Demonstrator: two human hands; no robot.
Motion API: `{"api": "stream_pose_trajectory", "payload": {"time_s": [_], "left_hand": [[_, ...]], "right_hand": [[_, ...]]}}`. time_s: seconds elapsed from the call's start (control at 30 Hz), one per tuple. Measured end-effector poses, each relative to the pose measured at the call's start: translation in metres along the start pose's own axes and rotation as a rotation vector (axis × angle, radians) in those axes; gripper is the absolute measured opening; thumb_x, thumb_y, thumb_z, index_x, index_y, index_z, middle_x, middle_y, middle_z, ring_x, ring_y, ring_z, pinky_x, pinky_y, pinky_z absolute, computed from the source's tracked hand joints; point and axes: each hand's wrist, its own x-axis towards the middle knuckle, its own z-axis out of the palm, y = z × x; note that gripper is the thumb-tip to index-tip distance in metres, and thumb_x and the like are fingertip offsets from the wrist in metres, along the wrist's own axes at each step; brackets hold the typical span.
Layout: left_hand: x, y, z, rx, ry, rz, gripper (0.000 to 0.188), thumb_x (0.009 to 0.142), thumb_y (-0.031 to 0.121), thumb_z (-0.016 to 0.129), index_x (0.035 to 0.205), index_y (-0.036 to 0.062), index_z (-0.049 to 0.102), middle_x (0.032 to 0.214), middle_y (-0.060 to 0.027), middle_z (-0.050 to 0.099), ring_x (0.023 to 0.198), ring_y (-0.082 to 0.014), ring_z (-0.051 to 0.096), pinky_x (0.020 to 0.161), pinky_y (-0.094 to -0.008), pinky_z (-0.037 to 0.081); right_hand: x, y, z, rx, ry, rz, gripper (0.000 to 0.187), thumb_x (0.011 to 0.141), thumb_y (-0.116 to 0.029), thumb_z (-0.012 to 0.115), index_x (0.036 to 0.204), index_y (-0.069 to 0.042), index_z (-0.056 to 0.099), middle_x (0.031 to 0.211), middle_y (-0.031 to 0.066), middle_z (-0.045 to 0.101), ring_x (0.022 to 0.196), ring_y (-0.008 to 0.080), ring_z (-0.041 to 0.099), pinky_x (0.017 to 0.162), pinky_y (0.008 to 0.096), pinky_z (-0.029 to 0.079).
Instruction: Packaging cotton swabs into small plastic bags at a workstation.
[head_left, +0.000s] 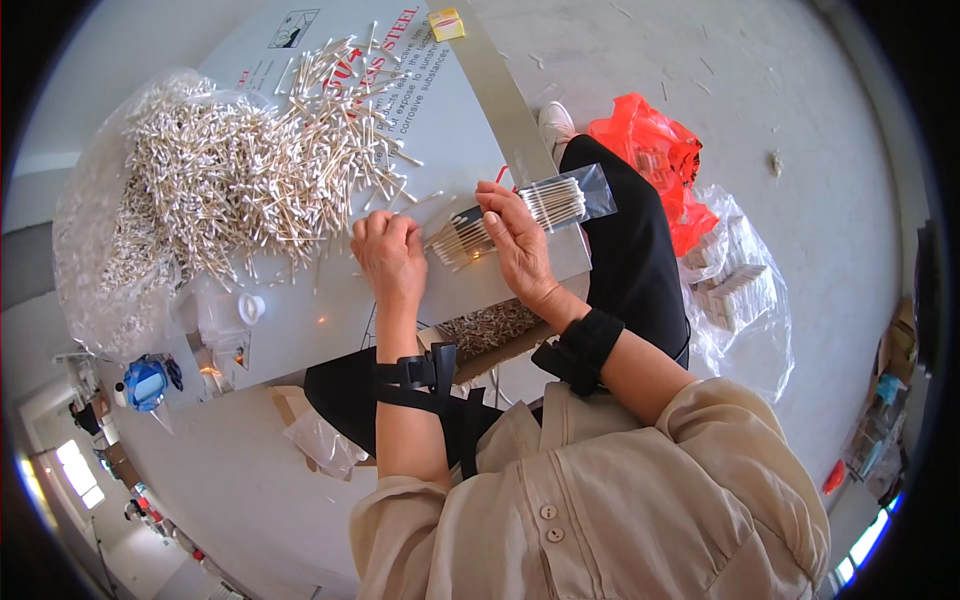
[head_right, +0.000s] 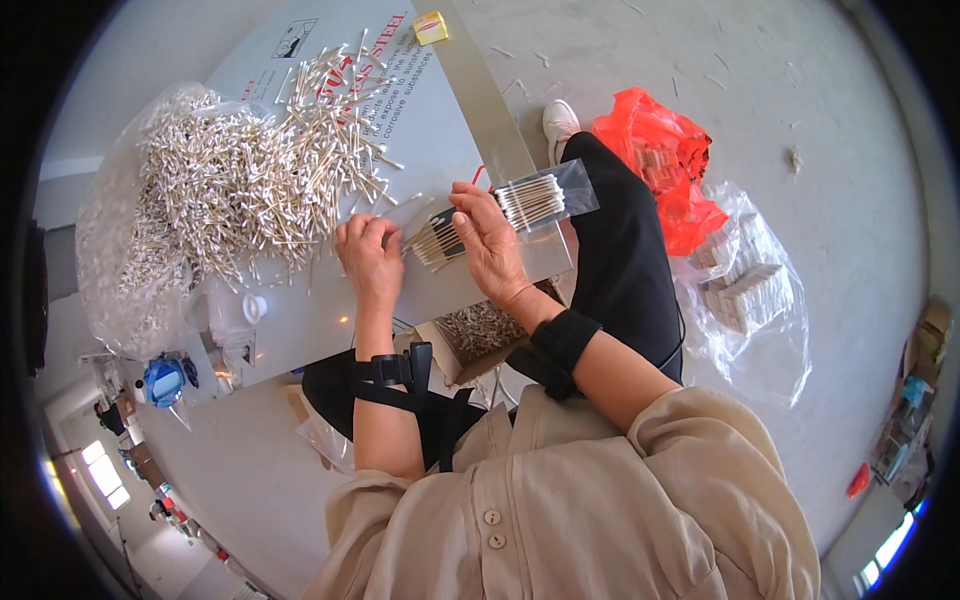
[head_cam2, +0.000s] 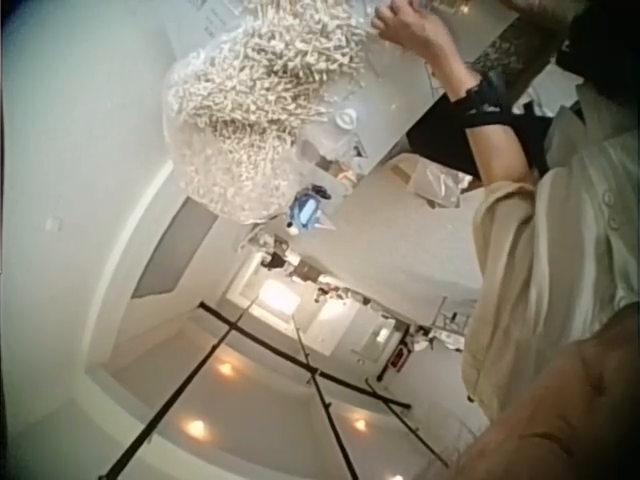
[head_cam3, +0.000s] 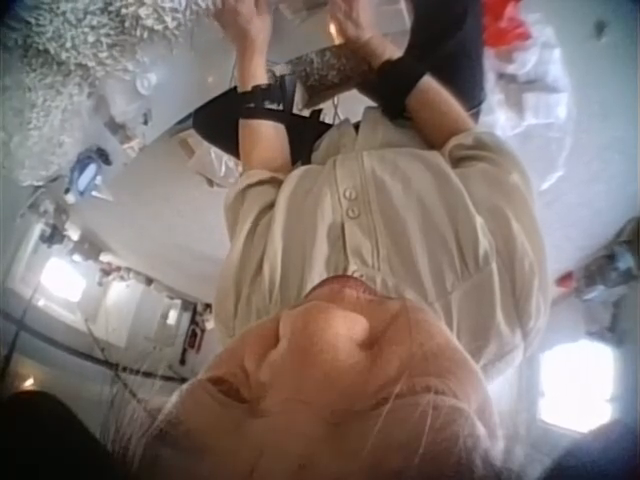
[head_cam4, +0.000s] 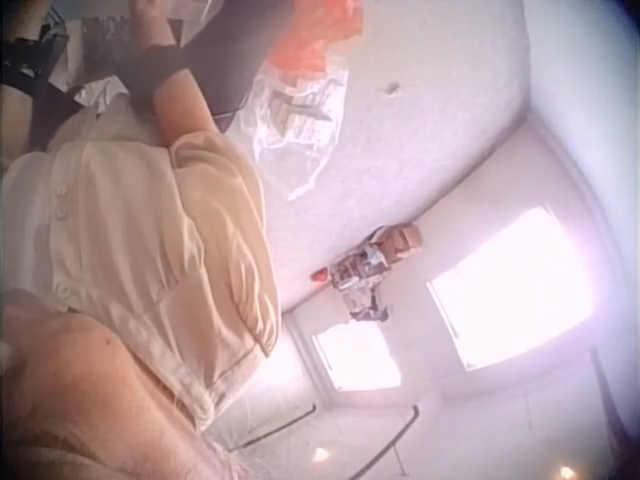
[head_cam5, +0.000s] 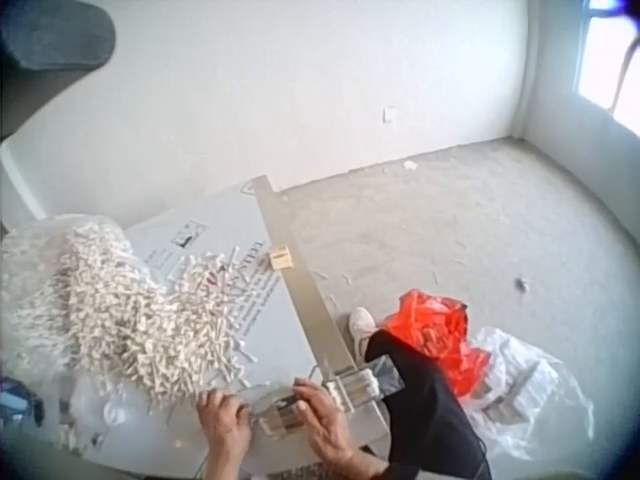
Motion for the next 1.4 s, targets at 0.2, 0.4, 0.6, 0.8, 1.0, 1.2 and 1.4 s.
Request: {"api": "stream_pose_trajectory", "payload": {"time_s": [0.2, 0.4, 0.6, 0.8, 1.0, 1.2, 1.4], "left_hand": [[0.001, 0.02, -0.016, -0.054, -0.069, 0.068, 0.016, 0.07, 0.008, 0.075, 0.082, 0.0091, 0.065, 0.092, -0.003, 0.056, 0.098, -0.0264, 0.05, 0.086, -0.042, 0.038], [0.004, 0.019, -0.012, 0.044, -0.174, 0.143, 0.014, 0.07, 0.007, 0.074, 0.08, 0.0079, 0.064, 0.091, -0.0034, 0.056, 0.096, -0.0255, 0.051, 0.084, -0.0401, 0.039], [0.021, 0.02, -0.014, 0.143, -0.178, 0.252, 0.017, 0.07, 0.005, 0.074, 0.081, 0.0059, 0.061, 0.091, -0.004, 0.056, 0.098, -0.0257, 0.052, 0.084, -0.0401, 0.04], [0.012, 0.02, -0.004, 0.093, -0.095, 0.137, 0.028, 0.072, 0.005, 0.073, 0.098, 0.0058, 0.062, 0.1, -0.0065, 0.056, 0.102, -0.0276, 0.051, 0.088, -0.0411, 0.041], [-0.01, 0.033, 0.002, -0.034, -0.136, 0.054, 0.032, 0.079, 0.004, 0.068, 0.11, 0.0032, 0.06, 0.111, -0.0108, 0.056, 0.109, -0.0311, 0.05, 0.095, -0.0438, 0.04], [-0.03, 0.021, 0.019, -0.238, 0.13, -0.031, 0.038, 0.093, 0.012, 0.053, 0.129, -0.0002, 0.05, 0.13, -0.0166, 0.05, 0.12, -0.0348, 0.047, 0.104, -0.0448, 0.037], [-0.027, 0.041, 0.03, -0.619, 0.174, -0.163, 0.043, 0.102, 0.028, 0.043, 0.134, -0.0006, 0.046, 0.132, -0.0185, 0.048, 0.124, -0.0325, 0.046, 0.104, -0.0424, 0.038]], "right_hand": [[-0.001, 0.002, -0.003, -0.009, 0.012, 0.006, 0.023, 0.1, -0.011, 0.051, 0.117, 0.003, 0.057, 0.133, 0.0135, 0.052, 0.119, 0.0234, 0.052, 0.099, 0.031, 0.043], [-0.001, 0.001, -0.001, 0.005, -0.004, 0.028, 0.025, 0.101, -0.012, 0.049, 0.12, 0.003, 0.057, 0.134, 0.0132, 0.052, 0.124, 0.0208, 0.049, 0.105, 0.0311, 0.037], [-0.001, 0.001, -0.003, -0.029, -0.002, 0.001, 0.024, 0.1, -0.013, 0.051, 0.118, 0.003, 0.056, 0.132, 0.014, 0.052, 0.119, 0.0241, 0.052, 0.1, 0.0312, 0.042], [-0.001, 0.002, 0.0, -0.018, 0.005, -0.011, 0.025, 0.1, -0.013, 0.05, 0.118, 0.003, 0.056, 0.133, 0.0143, 0.052, 0.12, 0.0244, 0.052, 0.1, 0.0317, 0.042], [-0.001, 0.004, -0.003, -0.011, 0.009, 0.004, 0.026, 0.101, -0.013, 0.049, 0.12, 0.003, 0.056, 0.134, 0.0142, 0.051, 0.122, 0.0245, 0.051, 0.102, 0.0319, 0.04], [-0.003, 0.004, 0.001, 0.052, 0.002, 0.0, 0.03, 0.102, -0.017, 0.046, 0.123, 0.003, 0.055, 0.136, 0.0154, 0.05, 0.125, 0.0254, 0.049, 0.104, 0.0325, 0.038], [0.006, 0.008, -0.002, 0.042, 0.004, -0.025, 0.034, 0.102, -0.019, 0.046, 0.127, 0.003, 0.054, 0.14, 0.0172, 0.049, 0.13, 0.028, 0.046, 0.107, 0.0345, 0.036]]}}
